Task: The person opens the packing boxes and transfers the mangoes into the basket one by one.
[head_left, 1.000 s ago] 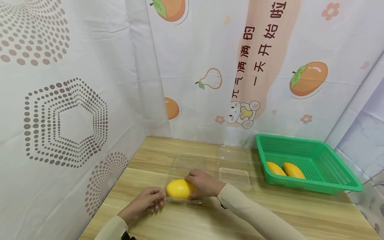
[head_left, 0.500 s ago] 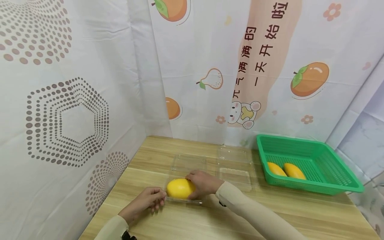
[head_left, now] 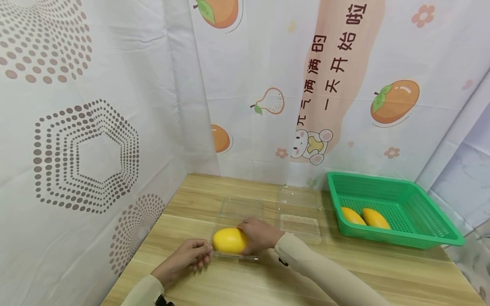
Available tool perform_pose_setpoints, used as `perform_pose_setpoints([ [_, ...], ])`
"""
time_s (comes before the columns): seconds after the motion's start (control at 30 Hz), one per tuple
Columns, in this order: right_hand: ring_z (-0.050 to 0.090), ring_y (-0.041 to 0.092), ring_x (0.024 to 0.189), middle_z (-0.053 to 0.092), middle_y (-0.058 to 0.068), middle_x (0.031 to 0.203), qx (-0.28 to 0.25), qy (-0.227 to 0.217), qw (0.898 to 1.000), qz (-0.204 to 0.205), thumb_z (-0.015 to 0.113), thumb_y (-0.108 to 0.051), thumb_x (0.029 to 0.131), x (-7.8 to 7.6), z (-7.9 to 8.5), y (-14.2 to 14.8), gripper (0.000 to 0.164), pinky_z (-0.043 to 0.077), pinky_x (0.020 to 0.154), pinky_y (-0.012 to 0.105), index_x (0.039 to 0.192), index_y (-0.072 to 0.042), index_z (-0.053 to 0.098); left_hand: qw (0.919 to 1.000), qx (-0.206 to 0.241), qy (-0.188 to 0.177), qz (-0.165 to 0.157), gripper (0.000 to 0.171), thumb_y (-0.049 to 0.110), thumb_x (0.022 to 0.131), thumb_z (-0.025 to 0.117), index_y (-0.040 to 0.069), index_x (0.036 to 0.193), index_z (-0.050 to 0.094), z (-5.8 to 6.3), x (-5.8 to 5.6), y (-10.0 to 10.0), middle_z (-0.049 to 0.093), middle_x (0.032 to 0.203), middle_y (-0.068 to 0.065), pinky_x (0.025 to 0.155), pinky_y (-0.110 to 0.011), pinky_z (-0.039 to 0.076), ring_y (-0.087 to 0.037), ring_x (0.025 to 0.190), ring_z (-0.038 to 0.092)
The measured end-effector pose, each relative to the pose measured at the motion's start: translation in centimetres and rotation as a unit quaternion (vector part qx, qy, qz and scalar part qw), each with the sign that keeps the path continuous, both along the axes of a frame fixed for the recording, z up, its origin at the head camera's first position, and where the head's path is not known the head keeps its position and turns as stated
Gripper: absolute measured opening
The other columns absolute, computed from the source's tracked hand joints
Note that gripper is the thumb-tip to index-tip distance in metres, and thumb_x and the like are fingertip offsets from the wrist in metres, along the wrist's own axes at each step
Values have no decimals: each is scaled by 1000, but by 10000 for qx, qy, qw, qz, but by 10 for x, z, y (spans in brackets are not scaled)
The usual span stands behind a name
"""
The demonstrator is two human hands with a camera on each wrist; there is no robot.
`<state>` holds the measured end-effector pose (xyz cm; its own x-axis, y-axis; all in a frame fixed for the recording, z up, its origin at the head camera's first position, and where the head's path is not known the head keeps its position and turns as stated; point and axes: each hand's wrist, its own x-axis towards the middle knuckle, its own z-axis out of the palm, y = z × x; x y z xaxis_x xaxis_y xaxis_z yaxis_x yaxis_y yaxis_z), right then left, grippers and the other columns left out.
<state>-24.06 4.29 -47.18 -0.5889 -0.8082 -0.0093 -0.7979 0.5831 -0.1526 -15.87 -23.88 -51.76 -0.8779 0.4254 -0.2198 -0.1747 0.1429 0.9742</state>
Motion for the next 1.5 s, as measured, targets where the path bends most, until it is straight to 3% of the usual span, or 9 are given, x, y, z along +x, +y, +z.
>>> perform_pose_setpoints([
  [0.43, 60, 15, 111, 65, 0, 121, -435, 129, 9990, -51, 87, -54, 74, -1, -2, 9, 76, 52, 95, 32, 131, -10, 64, 10000, 14, 65, 25, 38, 29, 106, 58, -9, 102, 63, 2, 2, 2, 65, 84, -4, 52, -19, 47, -10, 64, 53],
  [0.93, 60, 19, 109, 65, 3, 122, -881, 134, 9959, -168, 89, -52, 74, 3, 22, 19, 81, 53, 95, 33, 134, -5, 62, 10000, -30, 42, 52, 39, 29, 107, 57, -9, 104, 62, 1, 2, 2, 65, 84, -4, 52, -19, 48, -9, 64, 54],
  [1.5, 62, 20, 104, 65, 4, 117, -1198, 195, 9919, -365, 93, -48, 71, 0, 36, 33, 80, 55, 91, 37, 130, -4, 63, 10000, 14, 5, 64, 37, 29, 106, 59, -7, 102, 63, -3, 1, 2, 65, 84, -4, 52, -19, 47, -9, 64, 54],
])
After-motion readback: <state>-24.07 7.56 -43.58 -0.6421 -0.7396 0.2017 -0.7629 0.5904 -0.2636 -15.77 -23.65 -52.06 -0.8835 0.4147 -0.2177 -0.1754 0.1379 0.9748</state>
